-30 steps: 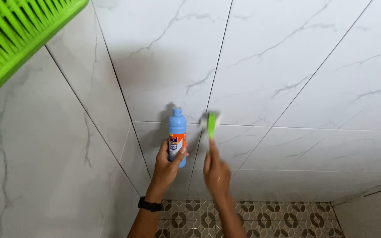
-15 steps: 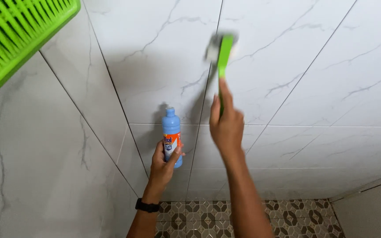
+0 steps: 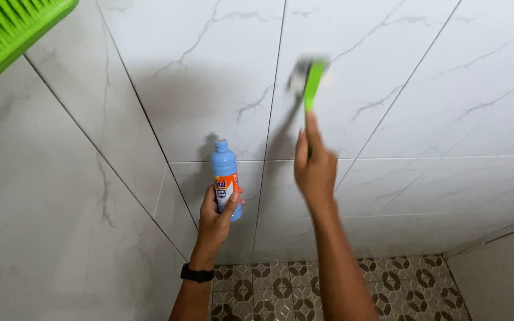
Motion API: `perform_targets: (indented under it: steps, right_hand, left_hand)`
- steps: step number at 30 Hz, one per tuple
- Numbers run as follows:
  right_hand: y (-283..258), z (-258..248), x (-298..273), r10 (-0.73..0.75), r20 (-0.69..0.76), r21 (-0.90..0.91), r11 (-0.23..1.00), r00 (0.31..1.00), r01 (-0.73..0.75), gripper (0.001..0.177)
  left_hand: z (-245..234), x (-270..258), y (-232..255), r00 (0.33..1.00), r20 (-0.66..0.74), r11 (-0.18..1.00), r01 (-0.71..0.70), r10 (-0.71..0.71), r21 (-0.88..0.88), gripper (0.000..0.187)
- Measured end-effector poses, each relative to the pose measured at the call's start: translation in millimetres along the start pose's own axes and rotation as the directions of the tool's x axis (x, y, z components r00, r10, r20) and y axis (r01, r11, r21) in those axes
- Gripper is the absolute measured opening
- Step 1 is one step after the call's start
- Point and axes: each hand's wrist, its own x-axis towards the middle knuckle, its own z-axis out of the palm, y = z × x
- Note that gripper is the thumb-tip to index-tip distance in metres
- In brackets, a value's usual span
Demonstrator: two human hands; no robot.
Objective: Scrubbing wall tiles and grout lines using a cleaning solution and a brush.
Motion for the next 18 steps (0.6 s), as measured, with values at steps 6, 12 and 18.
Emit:
perform_targets:
  steps: [6, 12, 18]
  right_hand:
    - [17, 4, -16, 0.101, 0.077, -0.022, 0.995, 0.992, -0.099, 0.047]
    - [107, 40, -187, 0.337, 0.249, -0.319, 0.914, 0.908, -0.252, 0.051]
    - [55, -17, -27, 0.135, 0.126, -0.203, 0.973, 0.983, -0.107, 0.049]
  left_hand:
    - [1, 6, 7, 0.999, 0.022, 0.996, -0.029, 0.031, -0.084, 0.049]
    - [13, 10, 20, 0.999, 0.035, 0.998, -0.039, 0.041, -0.048, 0.05]
    - [27, 37, 38, 0.967, 0.111, 0.971, -0.219, 0.228, -0.091, 0.053]
